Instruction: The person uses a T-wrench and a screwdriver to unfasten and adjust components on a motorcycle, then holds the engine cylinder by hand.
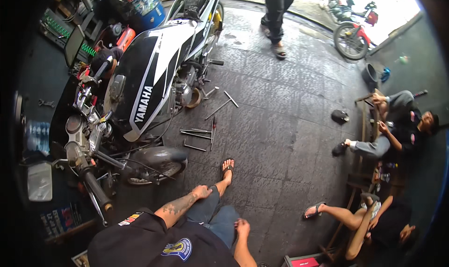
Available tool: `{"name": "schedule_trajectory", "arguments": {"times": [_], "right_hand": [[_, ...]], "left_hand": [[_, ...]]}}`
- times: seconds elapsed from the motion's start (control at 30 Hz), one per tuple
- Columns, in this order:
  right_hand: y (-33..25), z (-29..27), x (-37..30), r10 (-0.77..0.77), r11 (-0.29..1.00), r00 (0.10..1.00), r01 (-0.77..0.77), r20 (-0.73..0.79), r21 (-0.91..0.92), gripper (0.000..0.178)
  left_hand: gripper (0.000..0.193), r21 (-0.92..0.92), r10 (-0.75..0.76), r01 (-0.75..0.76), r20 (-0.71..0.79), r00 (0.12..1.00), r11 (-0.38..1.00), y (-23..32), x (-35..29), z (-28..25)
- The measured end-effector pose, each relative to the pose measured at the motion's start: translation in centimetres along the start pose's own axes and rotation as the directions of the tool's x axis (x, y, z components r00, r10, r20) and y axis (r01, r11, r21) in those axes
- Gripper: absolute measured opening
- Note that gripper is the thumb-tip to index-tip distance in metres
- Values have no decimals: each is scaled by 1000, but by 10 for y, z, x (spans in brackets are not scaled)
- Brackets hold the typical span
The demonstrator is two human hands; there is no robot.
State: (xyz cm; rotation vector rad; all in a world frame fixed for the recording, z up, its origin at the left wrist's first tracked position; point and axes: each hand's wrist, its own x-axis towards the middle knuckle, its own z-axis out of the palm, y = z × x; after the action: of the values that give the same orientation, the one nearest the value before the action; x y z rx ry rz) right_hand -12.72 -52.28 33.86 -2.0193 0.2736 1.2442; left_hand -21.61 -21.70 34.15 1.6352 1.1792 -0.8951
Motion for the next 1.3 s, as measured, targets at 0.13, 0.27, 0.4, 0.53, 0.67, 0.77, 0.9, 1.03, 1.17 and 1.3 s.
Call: {"name": "schedule_trajectory", "arguments": {"times": [0.13, 0.27, 0.4, 0.53, 0.67, 0.77, 0.9, 1.03, 1.17, 1.3], "right_hand": [[-116, -39, 88, -20, 997, 997, 25, 72, -75, 25], [-226, -66, 167, -151, 935, 985, 171, 88, -310, 24], [-321, -54, 220, -139, 897, 983, 177, 122, -404, 25], [-375, -47, 291, -159, 829, 968, 239, 196, -506, 29], [-424, -9, 349, -300, 434, 879, 471, 370, -768, 31], [-477, -8, 418, -265, 262, 842, 532, 470, -805, 31], [-533, 28, 451, -366, 66, 784, 558, 501, -827, 30], [-578, 44, 465, -425, -32, 729, 581, 537, -813, 23], [-576, 123, 428, -502, -163, 429, 806, 751, -569, 14], [-574, 194, 405, -459, -267, 252, 875, 852, -403, 11]], "left_hand": [[46, -168, -23, 12, -62, 998, 986, 38, 29, -52], [44, -303, -13, -40, -171, 985, 952, 77, 48, -95], [44, -389, -108, 14, -219, 970, 921, 85, 70, -120], [41, -477, -239, 115, -209, 948, 871, 97, 107, -121], [37, -580, -387, 163, -287, 876, 798, 108, 150, -107], [28, -647, -481, 53, -507, 715, 761, 152, 192, -104], [28, -676, -409, -184, -615, 674, 713, 178, 215, -89], [29, -732, -289, -329, -578, 763, 597, 243, 221, -119], [30, -795, -337, -247, -485, 807, 554, 227, 212, -107], [36, -833, -340, -132, -357, 870, 537, 185, 223, -86]]}}
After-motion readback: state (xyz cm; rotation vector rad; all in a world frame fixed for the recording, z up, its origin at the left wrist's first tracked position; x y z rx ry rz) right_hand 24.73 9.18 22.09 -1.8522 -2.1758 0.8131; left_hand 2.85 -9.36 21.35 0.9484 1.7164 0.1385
